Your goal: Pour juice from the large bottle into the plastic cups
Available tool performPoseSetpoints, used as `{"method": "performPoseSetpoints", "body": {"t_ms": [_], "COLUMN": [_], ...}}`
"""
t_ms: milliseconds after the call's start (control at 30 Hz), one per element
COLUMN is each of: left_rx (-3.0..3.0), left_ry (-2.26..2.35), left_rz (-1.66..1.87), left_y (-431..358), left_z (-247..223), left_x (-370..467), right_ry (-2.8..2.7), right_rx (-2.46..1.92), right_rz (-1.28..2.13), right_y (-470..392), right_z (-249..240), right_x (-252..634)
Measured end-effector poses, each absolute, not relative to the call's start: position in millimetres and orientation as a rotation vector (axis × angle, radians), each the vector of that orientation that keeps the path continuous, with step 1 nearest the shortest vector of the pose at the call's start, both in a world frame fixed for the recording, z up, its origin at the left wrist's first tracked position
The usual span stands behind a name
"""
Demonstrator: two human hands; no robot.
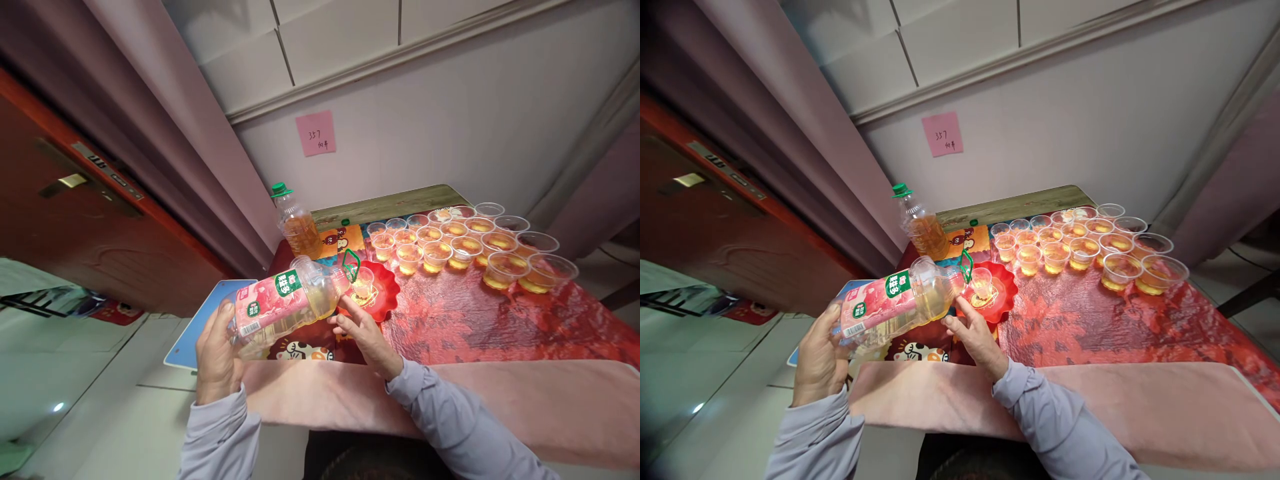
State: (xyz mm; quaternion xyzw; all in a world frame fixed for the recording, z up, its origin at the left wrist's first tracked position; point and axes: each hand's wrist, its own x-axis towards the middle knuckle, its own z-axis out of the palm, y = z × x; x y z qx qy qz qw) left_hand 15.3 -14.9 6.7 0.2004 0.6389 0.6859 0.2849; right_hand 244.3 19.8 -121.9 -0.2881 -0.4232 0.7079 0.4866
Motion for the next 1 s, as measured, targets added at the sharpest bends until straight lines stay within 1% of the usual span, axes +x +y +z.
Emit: {"method": "performPoseSetpoints", "body": {"t_ms": [600,1000], "left_rx": [0.504,0.536], "left_ry": [1.748,1.768], "left_rz": [1.836,1.816], "left_y": [-13.6,-15.4], "left_z": [6.8,6.3], "left_x": [17.6,15.7], "right_ry": [-1.014,-1.031], "right_rx": [-0.688,-0.669], "right_rz": [1.732,1.714], "right_y": [19.8,20.8], "right_z": [-117.6,-123.0], "right_x": [246.8,246.3]}}
